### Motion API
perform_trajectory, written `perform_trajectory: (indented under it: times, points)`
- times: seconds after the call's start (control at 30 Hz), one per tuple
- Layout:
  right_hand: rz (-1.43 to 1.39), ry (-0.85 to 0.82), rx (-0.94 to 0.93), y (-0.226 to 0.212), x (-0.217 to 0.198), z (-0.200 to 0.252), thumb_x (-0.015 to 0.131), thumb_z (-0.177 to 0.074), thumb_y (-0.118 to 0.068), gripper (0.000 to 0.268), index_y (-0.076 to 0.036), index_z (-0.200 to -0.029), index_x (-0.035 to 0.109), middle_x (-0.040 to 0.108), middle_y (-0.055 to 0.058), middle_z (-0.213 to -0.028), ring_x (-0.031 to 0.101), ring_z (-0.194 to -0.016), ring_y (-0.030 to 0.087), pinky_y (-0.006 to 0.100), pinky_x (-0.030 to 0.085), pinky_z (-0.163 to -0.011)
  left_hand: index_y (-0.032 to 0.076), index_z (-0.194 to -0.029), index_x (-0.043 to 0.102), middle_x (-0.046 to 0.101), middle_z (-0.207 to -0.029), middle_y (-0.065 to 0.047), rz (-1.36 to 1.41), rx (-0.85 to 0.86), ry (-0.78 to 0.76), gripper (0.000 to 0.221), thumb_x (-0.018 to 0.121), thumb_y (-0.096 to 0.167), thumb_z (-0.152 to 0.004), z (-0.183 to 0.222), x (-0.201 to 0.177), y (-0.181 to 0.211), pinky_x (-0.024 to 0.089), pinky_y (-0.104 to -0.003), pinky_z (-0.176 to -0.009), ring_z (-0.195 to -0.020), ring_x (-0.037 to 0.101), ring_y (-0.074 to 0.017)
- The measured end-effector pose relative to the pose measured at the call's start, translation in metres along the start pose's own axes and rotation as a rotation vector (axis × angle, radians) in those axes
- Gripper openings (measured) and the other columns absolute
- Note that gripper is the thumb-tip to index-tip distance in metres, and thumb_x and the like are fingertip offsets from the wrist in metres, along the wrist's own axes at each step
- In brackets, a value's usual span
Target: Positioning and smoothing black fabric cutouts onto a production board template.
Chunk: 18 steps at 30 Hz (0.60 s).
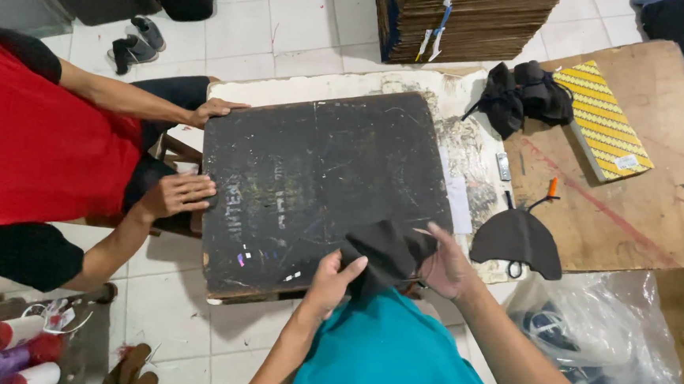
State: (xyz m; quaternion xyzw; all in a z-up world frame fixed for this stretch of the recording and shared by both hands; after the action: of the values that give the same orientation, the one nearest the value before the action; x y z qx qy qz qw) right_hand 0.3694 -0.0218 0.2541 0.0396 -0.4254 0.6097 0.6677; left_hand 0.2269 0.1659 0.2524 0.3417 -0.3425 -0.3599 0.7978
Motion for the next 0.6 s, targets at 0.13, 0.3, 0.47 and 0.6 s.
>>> perform_trajectory:
  times: [0.13,0.3,0.47,0.6]
  points:
    - [0.298,0.296,-0.007,0.018,0.031,0.009,0.079,-0.088,-0.012,0.032,0.003,-0.114,0.069,0.070,0.025,-0.116,0.072,-0.100,0.045,0.053,0.062,-0.074,0.018,-0.113,0.080,0.082,-0.098,-0.004,-0.223,-0.023,0.066,0.025,0.082,0.029,-0.091,-0.017,-0.053,-0.001,0.064,-0.034,-0.076,-0.088,0.078,-0.0142]
    - [0.556,0.291,-0.229,0.011,0.061,-0.006,0.076,-0.092,-0.012,0.016,0.002,-0.098,0.073,0.069,0.013,-0.078,0.070,-0.069,0.023,0.034,0.062,-0.058,0.013,-0.120,0.074,0.079,-0.094,-0.012,-0.258,0.106,0.082,0.024,0.074,0.019,-0.097,-0.059,-0.104,0.033,0.065,-0.037,-0.073,-0.083,0.075,-0.0179]
    - [0.812,0.194,-0.356,-0.004,0.046,-0.051,0.079,-0.092,-0.016,0.018,-0.003,-0.096,0.067,0.064,0.005,-0.069,0.064,-0.058,0.014,0.025,0.050,-0.050,0.009,-0.102,0.076,0.073,-0.078,-0.007,-0.466,0.222,0.258,0.021,0.081,0.026,-0.090,-0.076,-0.126,0.070,0.053,-0.033,-0.060,-0.070,0.063,-0.0147]
    - [1.046,0.171,-0.222,0.013,0.023,-0.101,0.075,-0.092,-0.015,0.026,0.005,-0.108,0.067,0.069,0.015,-0.076,0.065,-0.051,0.020,0.029,0.052,-0.044,0.007,-0.117,0.074,0.078,-0.103,-0.017,-0.650,0.045,0.346,0.032,0.077,0.026,-0.091,-0.103,-0.158,0.034,0.059,-0.044,-0.075,-0.100,0.075,-0.0316]
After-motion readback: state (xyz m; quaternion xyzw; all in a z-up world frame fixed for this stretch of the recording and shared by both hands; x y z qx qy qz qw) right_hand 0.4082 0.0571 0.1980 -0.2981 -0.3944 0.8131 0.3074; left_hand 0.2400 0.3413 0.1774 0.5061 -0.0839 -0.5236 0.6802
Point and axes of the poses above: each hand's wrist, its own z-axis away from the middle knuckle, its own x-axis out of the palm, y = z × x, the point moved 2 cm from there along -z, towards the middle knuckle
